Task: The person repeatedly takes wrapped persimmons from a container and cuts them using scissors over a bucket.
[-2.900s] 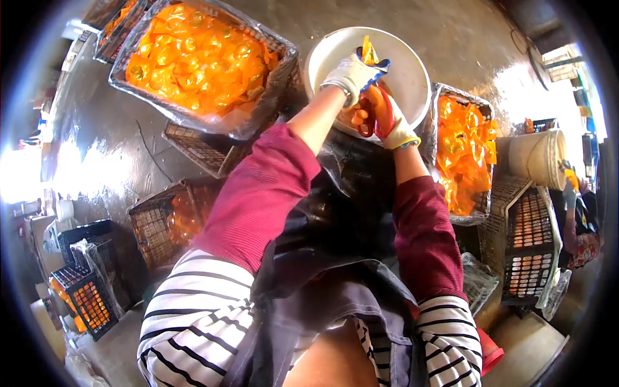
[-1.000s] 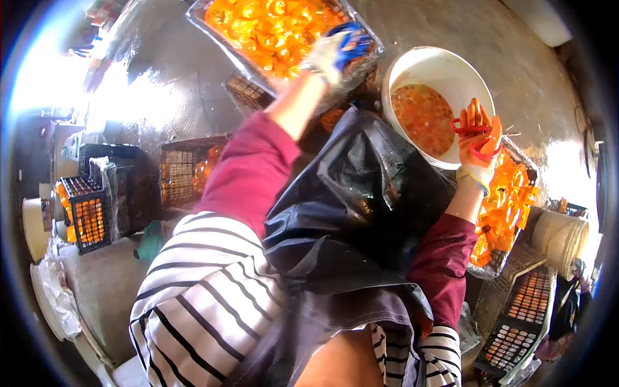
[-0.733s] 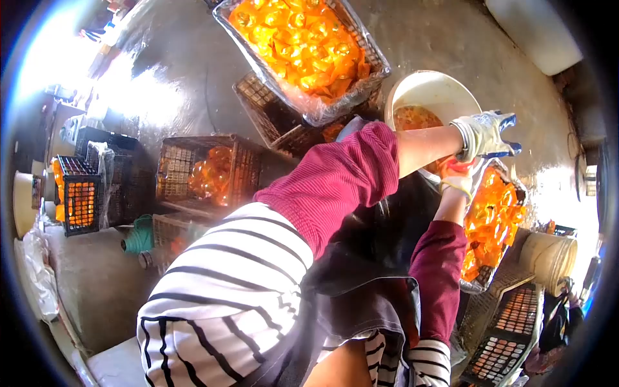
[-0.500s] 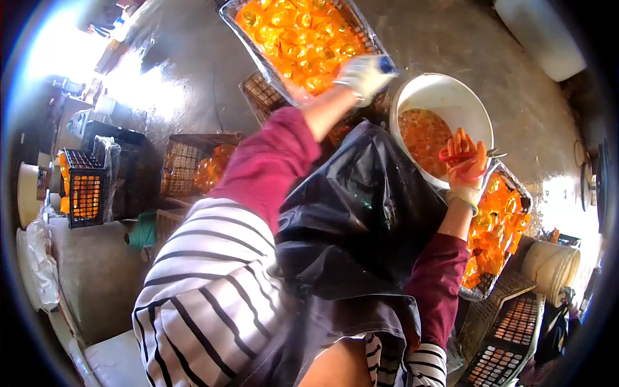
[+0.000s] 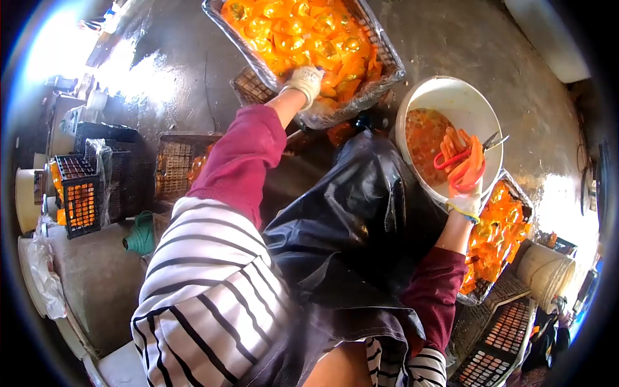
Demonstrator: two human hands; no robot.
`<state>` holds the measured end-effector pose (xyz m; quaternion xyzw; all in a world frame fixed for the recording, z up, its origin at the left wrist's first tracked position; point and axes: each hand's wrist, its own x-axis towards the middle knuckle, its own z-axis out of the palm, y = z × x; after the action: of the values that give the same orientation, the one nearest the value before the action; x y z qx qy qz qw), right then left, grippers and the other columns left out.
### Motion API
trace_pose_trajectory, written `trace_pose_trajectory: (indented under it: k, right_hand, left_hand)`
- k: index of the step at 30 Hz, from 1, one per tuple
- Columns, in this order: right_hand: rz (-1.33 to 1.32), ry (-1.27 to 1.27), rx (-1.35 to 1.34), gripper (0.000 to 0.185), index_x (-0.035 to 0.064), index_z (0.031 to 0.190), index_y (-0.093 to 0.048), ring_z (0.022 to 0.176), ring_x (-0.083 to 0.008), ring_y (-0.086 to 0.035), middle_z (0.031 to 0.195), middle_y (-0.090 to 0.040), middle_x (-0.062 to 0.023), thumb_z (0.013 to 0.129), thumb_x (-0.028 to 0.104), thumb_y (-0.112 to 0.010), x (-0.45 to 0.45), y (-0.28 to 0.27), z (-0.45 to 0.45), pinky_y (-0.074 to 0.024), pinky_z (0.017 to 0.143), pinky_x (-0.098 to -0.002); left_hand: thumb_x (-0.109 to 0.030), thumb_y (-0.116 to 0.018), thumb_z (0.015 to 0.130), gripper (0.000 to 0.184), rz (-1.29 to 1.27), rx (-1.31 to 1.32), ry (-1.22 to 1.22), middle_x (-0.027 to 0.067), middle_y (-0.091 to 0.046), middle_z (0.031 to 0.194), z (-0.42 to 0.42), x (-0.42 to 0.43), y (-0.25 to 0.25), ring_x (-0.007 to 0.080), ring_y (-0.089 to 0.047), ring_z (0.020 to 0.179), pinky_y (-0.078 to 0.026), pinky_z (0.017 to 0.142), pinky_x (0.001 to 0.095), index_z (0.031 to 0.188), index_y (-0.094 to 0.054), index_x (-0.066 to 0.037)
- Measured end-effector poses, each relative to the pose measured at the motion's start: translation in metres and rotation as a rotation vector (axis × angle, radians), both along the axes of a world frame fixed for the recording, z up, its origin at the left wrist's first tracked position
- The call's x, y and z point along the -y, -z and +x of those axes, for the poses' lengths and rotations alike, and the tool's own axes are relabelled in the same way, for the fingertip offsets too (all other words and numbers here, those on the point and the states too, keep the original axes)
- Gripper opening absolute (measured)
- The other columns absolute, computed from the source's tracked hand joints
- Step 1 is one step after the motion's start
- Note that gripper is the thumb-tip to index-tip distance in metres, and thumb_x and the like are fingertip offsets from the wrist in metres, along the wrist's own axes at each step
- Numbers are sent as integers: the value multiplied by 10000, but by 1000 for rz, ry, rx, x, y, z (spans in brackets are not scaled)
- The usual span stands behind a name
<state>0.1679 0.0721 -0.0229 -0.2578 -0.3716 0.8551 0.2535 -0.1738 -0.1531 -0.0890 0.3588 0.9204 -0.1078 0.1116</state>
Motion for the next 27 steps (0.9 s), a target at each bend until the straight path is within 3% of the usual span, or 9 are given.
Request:
trace_pose_trajectory:
  k: [3, 4, 6, 7, 10, 14, 16, 19, 27]
  right_hand:
    - [-52, -21, -13, 464, -41, 1233, -431, 1057, -300, -564, 1198, -534, -228, 934, 312, -463, 2, 1, -2, -434, 942, -396]
    - [59, -72, -97, 462, -37, 1244, -425, 1072, -295, -553, 1220, -522, -214, 937, 308, -455, 4, 7, 0, -430, 946, -392]
    - [194, -127, -191, 455, -27, 1262, -418, 1100, -285, -534, 1259, -498, -184, 944, 299, -440, 7, 24, 7, -419, 956, -385]
    - [216, -132, -202, 450, -22, 1269, -417, 1111, -279, -526, 1278, -487, -167, 948, 293, -431, 9, 30, 10, -414, 962, -382]
    - [61, -100, 9, 396, 4, 1260, -451, 1122, -257, -513, 1316, -456, -101, 965, 260, -390, 4, 35, 10, -417, 961, -392]
    - [-1, -147, 21, 347, 30, 1218, -490, 1010, -261, -560, 1205, -533, -100, 949, 237, -424, 6, 48, 9, -484, 843, -387]
    - [-150, -165, 35, 275, 60, 1164, -528, 810, -260, -636, 1071, -606, -79, 910, 161, -509, -6, 70, 7, -554, 685, -336]
    - [27, -151, 211, 206, 43, 1052, -575, 785, -231, -633, 971, -611, -99, 848, 19, -576, 20, 25, 1, -558, 690, -346]
    - [405, -254, 319, 269, 35, 1085, -545, 816, -165, -618, 967, -620, -95, 872, 181, -617, -1, 70, 2, -509, 707, -270]
  left_hand:
    - [-264, -553, 866, 356, 315, 252, 81, 141, -618, 1082, 16, 25, -16, 256, -619, 928, -485, 787, 356, 1206, -538, -158]
    - [-289, -617, 829, 413, 409, 553, -140, 149, -618, 1078, 2, 25, -3, 233, -616, 931, -480, 790, 326, 1220, -525, -189]
    - [-350, -676, 789, 563, 969, 965, -368, 108, -598, 1131, 26, 29, -44, 227, -565, 1054, -474, 861, 353, 1219, -511, -24]
    - [-315, -674, 802, 523, 1417, 1446, -684, 112, -587, 1152, 31, 28, -46, 231, -559, 1066, -478, 859, 368, 1206, -518, -20]
    - [-249, -671, 813, 394, 1828, 1778, -696, 74, -556, 1208, 41, 8, -53, 239, -545, 1095, -484, 851, 431, 1165, -559, -110]
    - [-266, -682, 791, 323, 1603, 1522, -808, 21, -582, 1040, 81, -55, -79, 213, -548, 796, -465, 705, 357, 1087, -593, -171]
    - [-197, -606, 837, 262, 1691, 1612, -708, 87, -608, 1023, 101, -104, -73, 256, -574, 910, -471, 820, 382, 1070, -581, -79]
    - [-135, -533, 885, 310, 1915, 1794, -593, 136, -589, 1115, 136, -166, -55, 281, -551, 1049, -425, 952, 403, 1176, -509, -31]
    - [-394, -522, 903, 497, 1614, 1791, -417, 121, -553, 1217, 178, -192, -53, 244, -533, 1106, -413, 972, 356, 1236, -478, -28]
